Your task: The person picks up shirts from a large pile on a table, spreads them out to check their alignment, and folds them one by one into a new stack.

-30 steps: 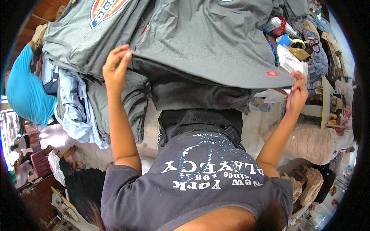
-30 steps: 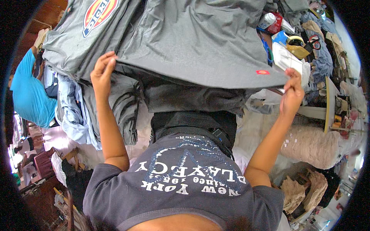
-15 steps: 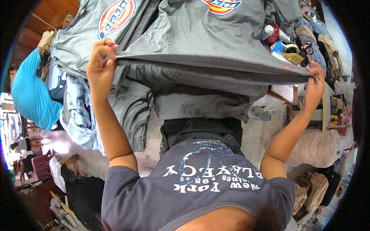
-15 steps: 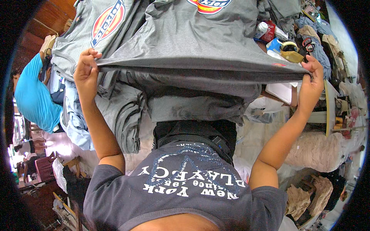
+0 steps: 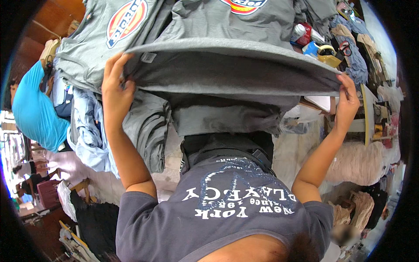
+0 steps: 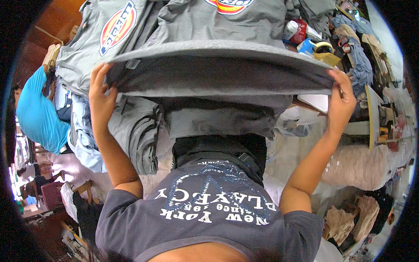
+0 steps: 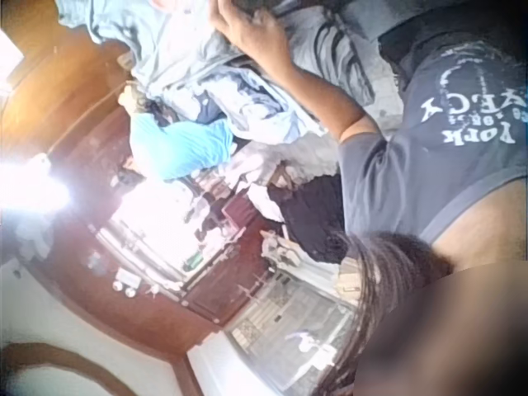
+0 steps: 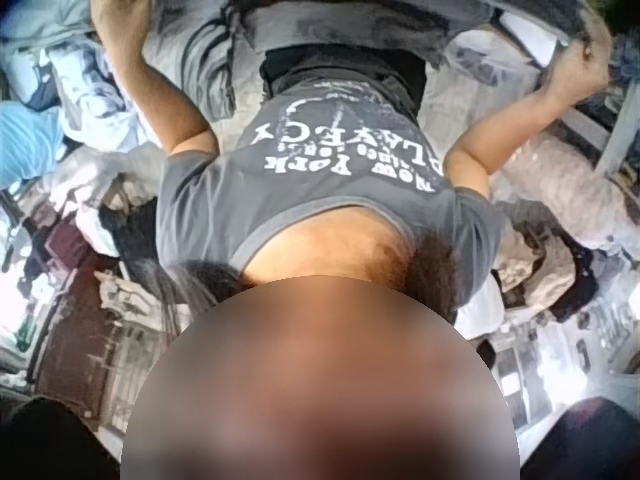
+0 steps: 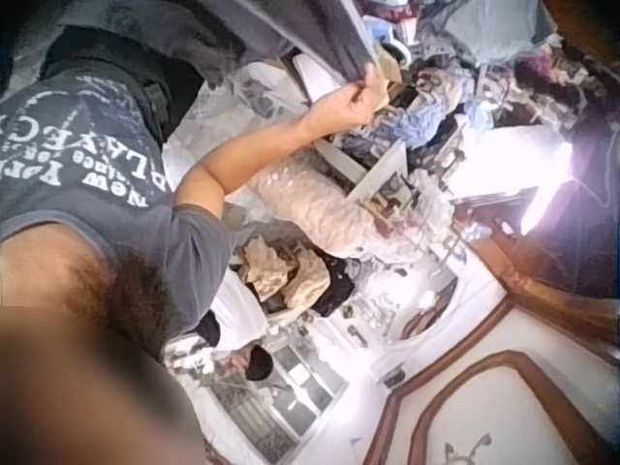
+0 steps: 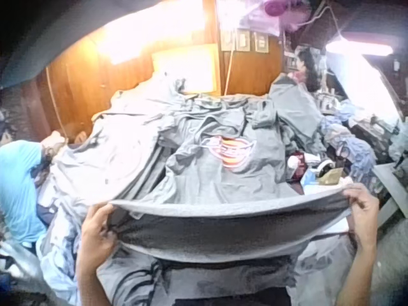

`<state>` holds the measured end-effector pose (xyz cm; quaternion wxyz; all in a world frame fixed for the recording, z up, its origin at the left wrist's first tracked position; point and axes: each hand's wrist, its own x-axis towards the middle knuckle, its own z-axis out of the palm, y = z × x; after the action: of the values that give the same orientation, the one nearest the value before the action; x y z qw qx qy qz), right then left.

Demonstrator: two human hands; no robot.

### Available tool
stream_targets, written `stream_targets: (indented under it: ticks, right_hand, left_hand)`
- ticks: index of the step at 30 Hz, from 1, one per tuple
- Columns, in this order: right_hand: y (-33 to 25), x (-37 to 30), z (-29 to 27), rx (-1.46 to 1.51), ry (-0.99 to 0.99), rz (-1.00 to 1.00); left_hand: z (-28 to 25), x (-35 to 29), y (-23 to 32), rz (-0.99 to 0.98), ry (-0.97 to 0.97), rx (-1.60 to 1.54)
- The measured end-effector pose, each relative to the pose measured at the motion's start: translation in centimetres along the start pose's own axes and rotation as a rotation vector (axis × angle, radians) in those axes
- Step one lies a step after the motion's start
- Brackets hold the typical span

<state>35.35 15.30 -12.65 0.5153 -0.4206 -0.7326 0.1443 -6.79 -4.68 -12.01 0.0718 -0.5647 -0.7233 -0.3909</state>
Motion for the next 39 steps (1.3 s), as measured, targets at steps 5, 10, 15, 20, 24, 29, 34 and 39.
stream_targets:
  ticks: [5, 10, 15, 20, 24, 29, 34, 39]
  right_hand:
    - [2.1, -5.6, -4.1, 0.396, -0.253, 0.209]
    - [2.9, -10.1, -6.1, 0.260, -0.920, 0.553]
    - [6.9, -9.4, -2.8, 0.060, -0.779, 0.645]
    - [6.1, -7.9, 6.0, -0.236, -0.411, 0.481]
    - [5.5, -8.0, 7.2, -0.378, -0.297, 0.476]
    - [6.3, -8.8, 6.7, -0.233, -0.262, 0.436]
    - [7.5, -10.2, 0.6, 0.129, -0.836, 0.650]
    - [7.2, -12.1, -0.5, -0.206, -0.825, 0.620]
  left_hand:
    - [-3.1, -4.6, -2.8, -0.088, -0.293, -0.313]
    - [-3.1, -9.7, -5.0, -0.766, -0.969, -0.400]
    - [3.5, -7.5, -8.3, -0.366, -0.575, -0.309]
    - [11.7, -3.1, -6.2, -0.403, -0.207, 0.044]
    - [12.4, -2.9, -5.1, -0.458, -0.168, 0.063]
    - [10.3, -4.8, -8.5, -0.433, -0.155, -0.280]
    - [3.0, -7.3, -8.4, -0.669, -0.789, -0.408]
    - [3.3, -9.5, -9.2, -0.554, -0.568, -0.318]
